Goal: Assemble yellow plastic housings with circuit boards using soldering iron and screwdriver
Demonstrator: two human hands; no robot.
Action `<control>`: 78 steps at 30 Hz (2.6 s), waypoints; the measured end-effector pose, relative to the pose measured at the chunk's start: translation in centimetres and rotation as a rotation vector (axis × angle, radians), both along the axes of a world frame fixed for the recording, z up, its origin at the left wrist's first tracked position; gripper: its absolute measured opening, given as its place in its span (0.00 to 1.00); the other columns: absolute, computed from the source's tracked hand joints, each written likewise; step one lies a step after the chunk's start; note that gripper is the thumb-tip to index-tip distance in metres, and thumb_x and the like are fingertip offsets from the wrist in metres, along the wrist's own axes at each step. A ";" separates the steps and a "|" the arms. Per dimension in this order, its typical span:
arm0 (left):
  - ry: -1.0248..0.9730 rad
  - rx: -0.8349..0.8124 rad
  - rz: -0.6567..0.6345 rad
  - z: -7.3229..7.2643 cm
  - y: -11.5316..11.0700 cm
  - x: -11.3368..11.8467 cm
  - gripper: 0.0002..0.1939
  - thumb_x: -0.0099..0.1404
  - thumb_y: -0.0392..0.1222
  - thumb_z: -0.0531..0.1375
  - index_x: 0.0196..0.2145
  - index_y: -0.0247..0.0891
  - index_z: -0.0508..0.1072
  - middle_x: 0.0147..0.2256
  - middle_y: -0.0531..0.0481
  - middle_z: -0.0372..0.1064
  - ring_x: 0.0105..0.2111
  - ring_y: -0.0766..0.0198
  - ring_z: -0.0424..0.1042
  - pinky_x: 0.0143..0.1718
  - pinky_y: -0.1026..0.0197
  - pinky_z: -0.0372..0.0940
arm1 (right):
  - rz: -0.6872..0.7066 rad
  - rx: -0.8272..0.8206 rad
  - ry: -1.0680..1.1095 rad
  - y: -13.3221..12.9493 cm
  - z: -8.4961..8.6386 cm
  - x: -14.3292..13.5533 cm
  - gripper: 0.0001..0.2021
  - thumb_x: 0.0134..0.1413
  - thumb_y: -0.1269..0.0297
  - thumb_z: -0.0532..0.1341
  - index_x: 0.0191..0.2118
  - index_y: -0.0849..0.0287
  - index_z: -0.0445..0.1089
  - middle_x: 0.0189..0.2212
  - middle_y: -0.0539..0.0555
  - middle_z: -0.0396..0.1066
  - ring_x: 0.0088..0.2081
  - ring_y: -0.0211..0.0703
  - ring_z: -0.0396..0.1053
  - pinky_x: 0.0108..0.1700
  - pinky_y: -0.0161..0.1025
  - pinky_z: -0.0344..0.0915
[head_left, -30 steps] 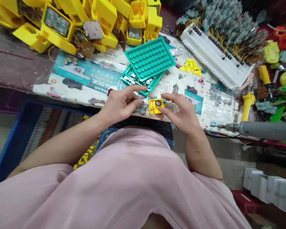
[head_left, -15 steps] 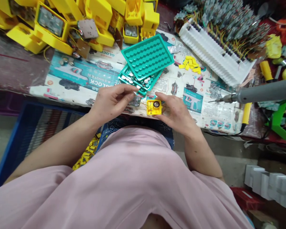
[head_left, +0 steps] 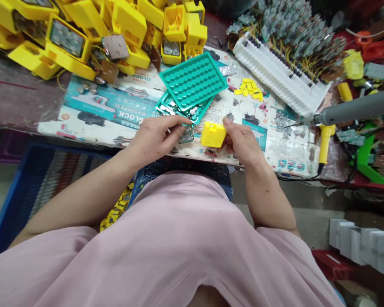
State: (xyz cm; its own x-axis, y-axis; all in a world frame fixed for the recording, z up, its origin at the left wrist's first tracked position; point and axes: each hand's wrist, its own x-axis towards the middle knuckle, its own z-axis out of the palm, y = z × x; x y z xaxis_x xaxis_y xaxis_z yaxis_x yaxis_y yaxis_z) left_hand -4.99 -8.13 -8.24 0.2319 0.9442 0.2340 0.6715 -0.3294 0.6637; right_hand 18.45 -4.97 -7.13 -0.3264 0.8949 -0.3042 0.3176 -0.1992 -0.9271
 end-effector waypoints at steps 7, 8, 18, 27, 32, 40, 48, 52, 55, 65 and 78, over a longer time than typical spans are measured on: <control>0.031 -0.090 0.013 0.2 0.1 0.2 0.18 0.68 0.46 0.53 0.46 0.39 0.80 0.36 0.50 0.79 0.29 0.67 0.72 0.35 0.65 0.64 | 0.008 -0.123 0.039 0.1 0.2 -0.4 0.31 0.56 0.30 0.53 0.34 0.54 0.77 0.14 0.46 0.65 0.19 0.37 0.68 0.22 0.38 0.70; 0.028 -0.089 0.012 0.2 0.0 0.2 0.18 0.68 0.46 0.53 0.45 0.39 0.80 0.36 0.50 0.79 0.30 0.66 0.72 0.36 0.65 0.65 | 0.002 -0.121 0.040 0.1 0.2 -0.4 0.31 0.56 0.30 0.52 0.36 0.54 0.77 0.13 0.45 0.64 0.18 0.37 0.67 0.22 0.39 0.70; -0.512 -0.483 0.016 0.0 0.0 0.3 0.22 0.69 0.54 0.54 0.50 0.39 0.77 0.31 0.50 0.73 0.21 0.68 0.70 0.24 0.64 0.69 | 0.096 0.102 -0.100 0.1 -0.4 0.5 0.34 0.59 0.29 0.46 0.37 0.54 0.77 0.14 0.47 0.66 0.16 0.38 0.66 0.16 0.36 0.61; -0.685 -0.499 -0.166 -0.3 -0.4 0.1 0.29 0.57 0.51 0.68 0.54 0.41 0.70 0.37 0.49 0.74 0.27 0.68 0.72 0.27 0.65 0.71 | 0.139 0.334 -0.139 -0.7 0.1 2.0 0.27 0.61 0.36 0.53 0.39 0.54 0.77 0.26 0.48 0.72 0.28 0.37 0.71 0.30 0.36 0.68; -0.716 -0.488 -0.071 -0.3 -0.9 0.3 0.22 0.57 0.47 0.68 0.46 0.39 0.71 0.37 0.50 0.73 0.27 0.69 0.73 0.29 0.64 0.73 | 0.207 0.353 -0.148 -1.3 0.2 2.3 0.23 0.58 0.41 0.61 0.47 0.56 0.75 0.36 0.52 0.78 0.28 0.35 0.69 0.29 0.34 0.66; -0.587 -0.444 -0.032 -0.3 -1.6 0.1 0.27 0.64 0.59 0.62 0.51 0.35 0.73 0.33 0.46 0.78 0.31 0.63 0.78 0.29 0.64 0.71 | 0.284 0.616 -0.226 -2.0 -0.5 2.6 0.20 0.54 0.55 0.68 0.52 0.53 0.73 0.48 0.56 0.78 0.45 0.44 0.75 0.45 0.42 0.72; -0.066 0.070 0.035 -0.8 -2.5 -0.6 0.15 0.67 0.48 0.59 0.45 0.42 0.81 0.39 0.46 0.76 0.38 0.62 0.74 0.43 0.61 0.70 | 0.351 0.827 -0.374 -2.7 -0.8 2.3 0.20 0.56 0.53 0.67 0.53 0.51 0.71 0.55 0.58 0.73 0.56 0.51 0.70 0.58 0.52 0.65; -0.104 0.087 0.006 -1.0 -2.4 -0.4 0.15 0.68 0.48 0.59 0.45 0.41 0.80 0.45 0.43 0.77 0.42 0.60 0.76 0.45 0.60 0.70 | 0.287 0.924 -0.397 -3.2 -0.7 1.0 0.16 0.59 0.52 0.65 0.49 0.52 0.72 0.49 0.57 0.76 0.51 0.48 0.72 0.54 0.49 0.65; -0.150 -0.015 -0.004 -0.8 -2.3 0.0 0.16 0.69 0.50 0.57 0.46 0.40 0.79 0.42 0.46 0.80 0.32 0.66 0.75 0.35 0.64 0.68 | 0.271 0.930 -0.433 -3.2 -0.6 -0.5 0.14 0.62 0.53 0.62 0.49 0.52 0.73 0.45 0.56 0.77 0.48 0.49 0.72 0.51 0.49 0.65; -0.443 -0.263 -0.056 -1.3 -1.5 0.3 0.20 0.65 0.53 0.61 0.47 0.36 0.79 0.41 0.43 0.80 0.37 0.62 0.77 0.36 0.64 0.71 | 0.300 0.891 -0.402 -1.0 -0.4 -1.6 0.10 0.64 0.57 0.60 0.47 0.49 0.75 0.42 0.53 0.77 0.45 0.48 0.71 0.49 0.49 0.65; -0.278 -0.083 -0.013 -0.6 -0.7 1.1 0.11 0.65 0.43 0.58 0.35 0.38 0.80 0.30 0.50 0.79 0.29 0.65 0.75 0.31 0.65 0.66 | 0.216 0.850 -0.193 -0.8 -0.8 -2.2 0.04 0.59 0.63 0.65 0.37 0.54 0.78 0.34 0.51 0.79 0.38 0.43 0.73 0.44 0.43 0.68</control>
State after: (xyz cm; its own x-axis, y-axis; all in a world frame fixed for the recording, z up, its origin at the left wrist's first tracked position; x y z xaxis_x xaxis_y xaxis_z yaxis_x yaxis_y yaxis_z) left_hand -3.93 -8.88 -8.88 0.1816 0.9602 0.2123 0.4558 -0.2734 0.8470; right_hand 16.29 -5.76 -7.90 -0.5260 0.7676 0.3662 0.4341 0.6125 -0.6606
